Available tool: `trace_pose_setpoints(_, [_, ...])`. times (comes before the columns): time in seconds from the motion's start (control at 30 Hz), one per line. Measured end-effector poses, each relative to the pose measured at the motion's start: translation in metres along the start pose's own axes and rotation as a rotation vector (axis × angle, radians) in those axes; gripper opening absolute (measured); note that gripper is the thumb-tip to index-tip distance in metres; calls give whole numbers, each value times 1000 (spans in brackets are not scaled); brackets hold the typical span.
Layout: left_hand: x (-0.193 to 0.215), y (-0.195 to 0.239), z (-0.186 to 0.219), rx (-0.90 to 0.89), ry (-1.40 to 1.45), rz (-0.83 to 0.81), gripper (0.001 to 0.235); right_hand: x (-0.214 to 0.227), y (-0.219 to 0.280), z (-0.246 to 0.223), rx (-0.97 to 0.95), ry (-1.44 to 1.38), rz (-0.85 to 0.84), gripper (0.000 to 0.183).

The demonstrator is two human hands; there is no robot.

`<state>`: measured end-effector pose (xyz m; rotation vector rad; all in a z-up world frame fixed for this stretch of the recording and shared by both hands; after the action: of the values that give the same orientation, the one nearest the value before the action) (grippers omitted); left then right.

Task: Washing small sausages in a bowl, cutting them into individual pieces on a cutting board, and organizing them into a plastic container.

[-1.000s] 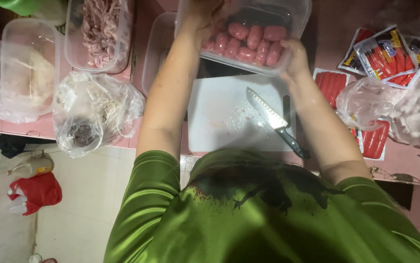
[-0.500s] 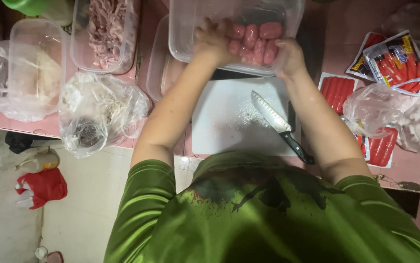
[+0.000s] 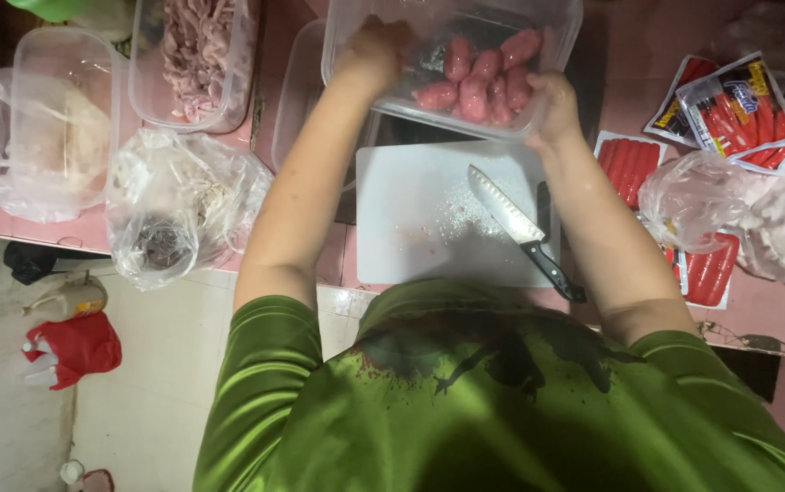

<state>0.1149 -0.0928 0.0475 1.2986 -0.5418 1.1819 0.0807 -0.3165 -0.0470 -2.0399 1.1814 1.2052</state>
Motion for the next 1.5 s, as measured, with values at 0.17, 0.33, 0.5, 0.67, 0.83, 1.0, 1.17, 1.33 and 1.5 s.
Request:
trace_pose_setpoints(0.17, [-26,-28,-9,41,-296,94,45,0,-3,-1,-18,34,-123,28])
trace_pose_setpoints(0.33, [-29,34,40,-580,-318,46,61,-7,3,0,50,73,124,25])
trace_pose_setpoints(0.5, [-28,19,40,-332,-466,-16,29,-2,4,-2,50,125,-5,18])
trace_pose_setpoints(0.67, [-44,34,47,-786,26,98,41,2,2,1,48,25,181,23])
trace_pose_setpoints(0.83, [-64,23,30,-747,-230,76,26,9,1,2,77,198,111,27])
trace_pose_setpoints(1.0, [-48,33,36,-579,-531,87,24,27,-4,9,33,183,208,17])
trace_pose_setpoints(1.17, [-56,41,47,-991,-99,316,28,7,-2,13,-31,118,150,39])
trace_pose_setpoints(1.33, [-61,15,35,-551,-405,125,14,25,0,15,-64,51,314,33])
trace_pose_setpoints(1.5, [-43,-30,32,-319,-347,109,23,17,-7,11,-84,14,408,36])
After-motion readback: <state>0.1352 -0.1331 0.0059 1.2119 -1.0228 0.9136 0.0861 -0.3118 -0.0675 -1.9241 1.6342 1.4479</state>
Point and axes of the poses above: each hand's wrist, its own y-axis away from the middle knuckle, its own x-axis out of the back of the hand, z = x × y, the point moved 4 cm from there along -y, towards the middle knuckle, and after that the axes turned 7 degrees about -y, right-handed, at the moved point
